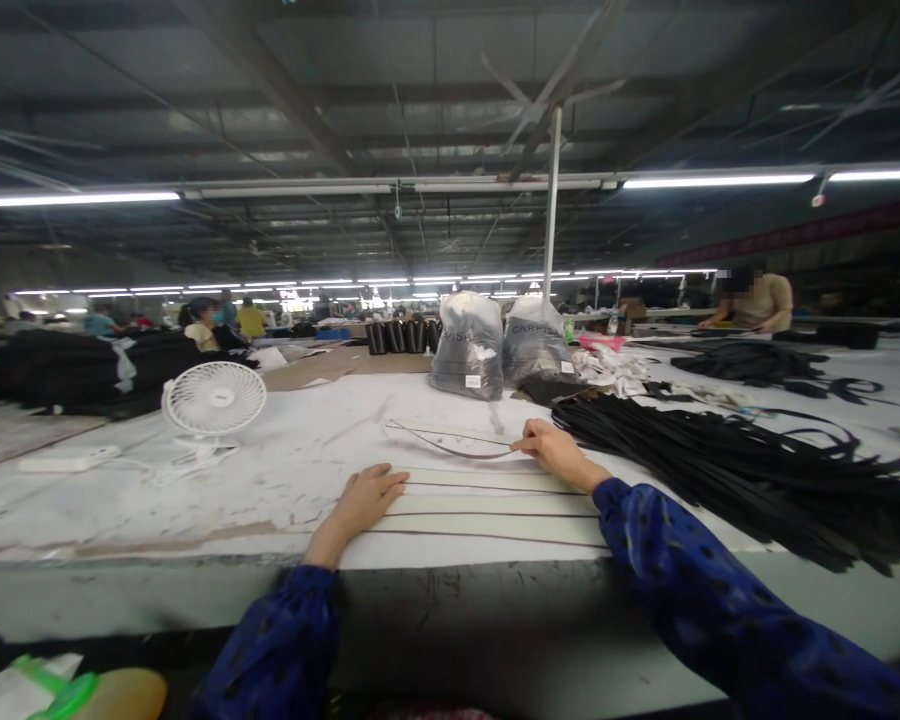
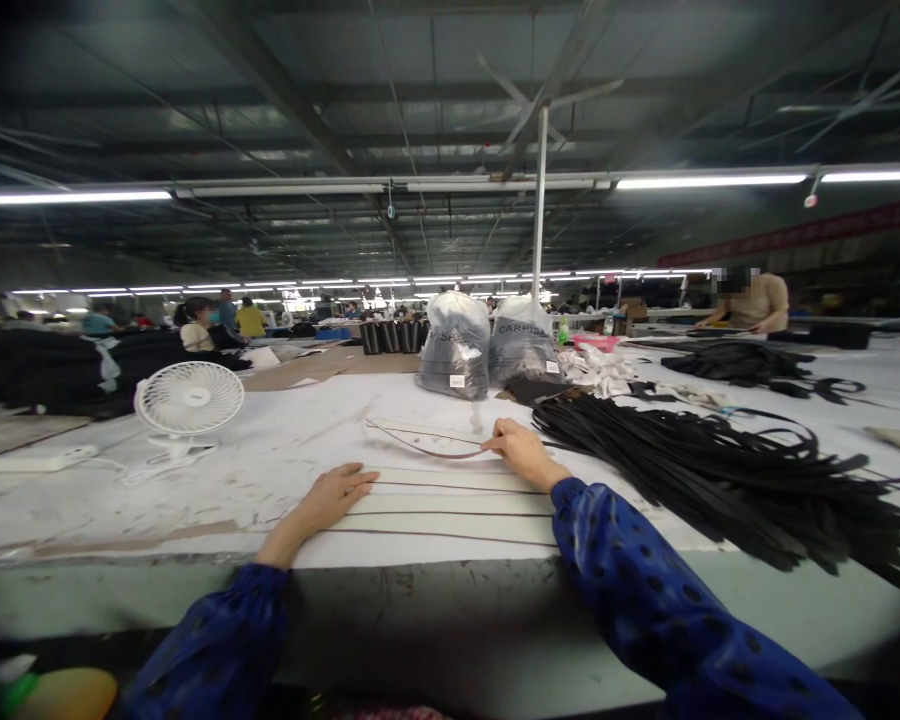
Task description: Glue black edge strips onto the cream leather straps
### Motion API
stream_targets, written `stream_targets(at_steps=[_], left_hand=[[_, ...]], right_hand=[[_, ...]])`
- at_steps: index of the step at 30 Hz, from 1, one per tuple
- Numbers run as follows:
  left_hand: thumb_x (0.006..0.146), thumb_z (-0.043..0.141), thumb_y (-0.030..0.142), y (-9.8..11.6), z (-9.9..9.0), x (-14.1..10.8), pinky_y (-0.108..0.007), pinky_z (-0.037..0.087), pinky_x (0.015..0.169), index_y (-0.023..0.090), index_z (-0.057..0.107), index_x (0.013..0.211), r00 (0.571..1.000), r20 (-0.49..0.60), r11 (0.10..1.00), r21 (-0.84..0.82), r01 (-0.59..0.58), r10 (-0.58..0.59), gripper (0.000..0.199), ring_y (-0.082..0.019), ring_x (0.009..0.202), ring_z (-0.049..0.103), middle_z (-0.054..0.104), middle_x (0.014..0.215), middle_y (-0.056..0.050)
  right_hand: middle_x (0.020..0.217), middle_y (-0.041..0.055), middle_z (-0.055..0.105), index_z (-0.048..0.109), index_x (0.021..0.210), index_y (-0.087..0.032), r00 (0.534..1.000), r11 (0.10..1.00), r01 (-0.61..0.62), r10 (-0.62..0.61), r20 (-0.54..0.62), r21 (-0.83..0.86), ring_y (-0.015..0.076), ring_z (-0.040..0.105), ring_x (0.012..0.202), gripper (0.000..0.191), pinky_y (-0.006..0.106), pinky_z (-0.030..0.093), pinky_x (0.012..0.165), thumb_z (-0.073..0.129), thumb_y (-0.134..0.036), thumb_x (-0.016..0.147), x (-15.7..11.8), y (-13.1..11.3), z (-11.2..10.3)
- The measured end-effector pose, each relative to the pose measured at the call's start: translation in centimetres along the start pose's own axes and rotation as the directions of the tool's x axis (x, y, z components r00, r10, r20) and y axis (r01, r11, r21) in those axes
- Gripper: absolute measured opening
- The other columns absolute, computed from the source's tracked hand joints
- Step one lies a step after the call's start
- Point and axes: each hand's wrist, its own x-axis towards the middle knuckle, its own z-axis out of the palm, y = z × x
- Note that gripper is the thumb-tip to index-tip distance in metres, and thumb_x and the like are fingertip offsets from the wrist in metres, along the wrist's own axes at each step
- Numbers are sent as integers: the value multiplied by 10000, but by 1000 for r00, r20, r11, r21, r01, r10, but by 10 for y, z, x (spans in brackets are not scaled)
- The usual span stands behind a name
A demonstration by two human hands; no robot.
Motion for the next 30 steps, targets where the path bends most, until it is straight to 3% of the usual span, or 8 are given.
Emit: stream_targets(at_steps=[3, 6, 9, 12, 16, 20, 25, 30], left_hand=[[922, 422, 386, -1, 2, -1, -508, 272, 1099, 312, 629, 1214, 997, -74, 999, 14, -35, 36, 366, -300, 1334, 368, 433, 1458, -60], [904, 457, 363, -4, 5, 0, -516, 245, 1120, 285, 665, 1153, 987, -135, 996, 11, -88, 89, 334, -318, 1396, 260, 334, 1525, -25], [927, 382, 369, -6, 9, 3, -541, 230, 1123, 270, 598, 1236, 997, -40, 997, -30, -69, 67, 389, -301, 1430, 204, 294, 1545, -26], [944, 298, 381, -6, 11, 5, -555, 231, 1118, 262, 513, 1319, 997, 44, 997, -51, -56, 59, 448, -260, 1393, 313, 393, 1494, -46], [933, 297, 388, -6, 13, 6, -514, 253, 1119, 231, 510, 1326, 996, 45, 996, -37, -75, 77, 474, -244, 1370, 350, 432, 1469, -52], [925, 299, 411, -8, 16, 3, -478, 291, 1109, 215, 542, 1303, 995, 14, 994, -24, -102, 102, 490, -246, 1338, 395, 471, 1440, -60], [915, 288, 429, -11, 20, -5, -481, 333, 1083, 218, 576, 1276, 992, -35, 992, -10, -123, 122, 508, -268, 1287, 454, 513, 1401, -71], [871, 358, 441, -9, 15, -8, -438, 358, 1082, 145, 512, 1322, 986, -90, 981, -126, -148, 137, 561, -266, 1257, 490, 535, 1373, -117]], right_hand=[[960, 103, 603, 730, 1055, -262, 980, 975, 196, -193, 36, -106, 223, 556, 935, 323, 323, 434, 820, 461, -165, 905, -9, -2, 0], [997, 91, 616, 698, 1116, -255, 961, 971, 239, -234, 150, -14, 208, 584, 912, 329, 306, 459, 812, 461, -178, 902, -17, 1, -3], [1111, 100, 612, 667, 1167, -215, 986, 986, 131, -140, 90, 106, 208, 586, 994, 352, 314, 456, 890, 438, -179, 902, -28, 4, -5], [1170, 121, 608, 667, 1160, -179, 995, 984, 62, -73, 61, 168, 227, 575, 1047, 347, 349, 444, 944, 433, -275, 922, -40, 8, -3], [1137, 122, 637, 688, 1108, -167, 997, 948, 29, -49, 54, 316, 233, 591, 1017, 383, 365, 450, 933, 452, -395, 911, -48, 17, -3], [1065, 117, 670, 683, 1085, -145, 980, 872, -110, 174, -92, 477, 222, 619, 918, 453, 331, 478, 813, 443, -476, 890, -61, 23, -23], [897, 76, 701, 711, 913, -170, 950, 895, -263, 306, -68, 359, 219, 620, 808, 380, 322, 455, 728, 456, -450, 885, -114, 6, -40], [913, 80, 669, 689, 899, -186, 943, 930, -280, 313, -115, 241, 228, 610, 863, 223, 337, 465, 780, 584, -368, 824, -148, -2, -24]])
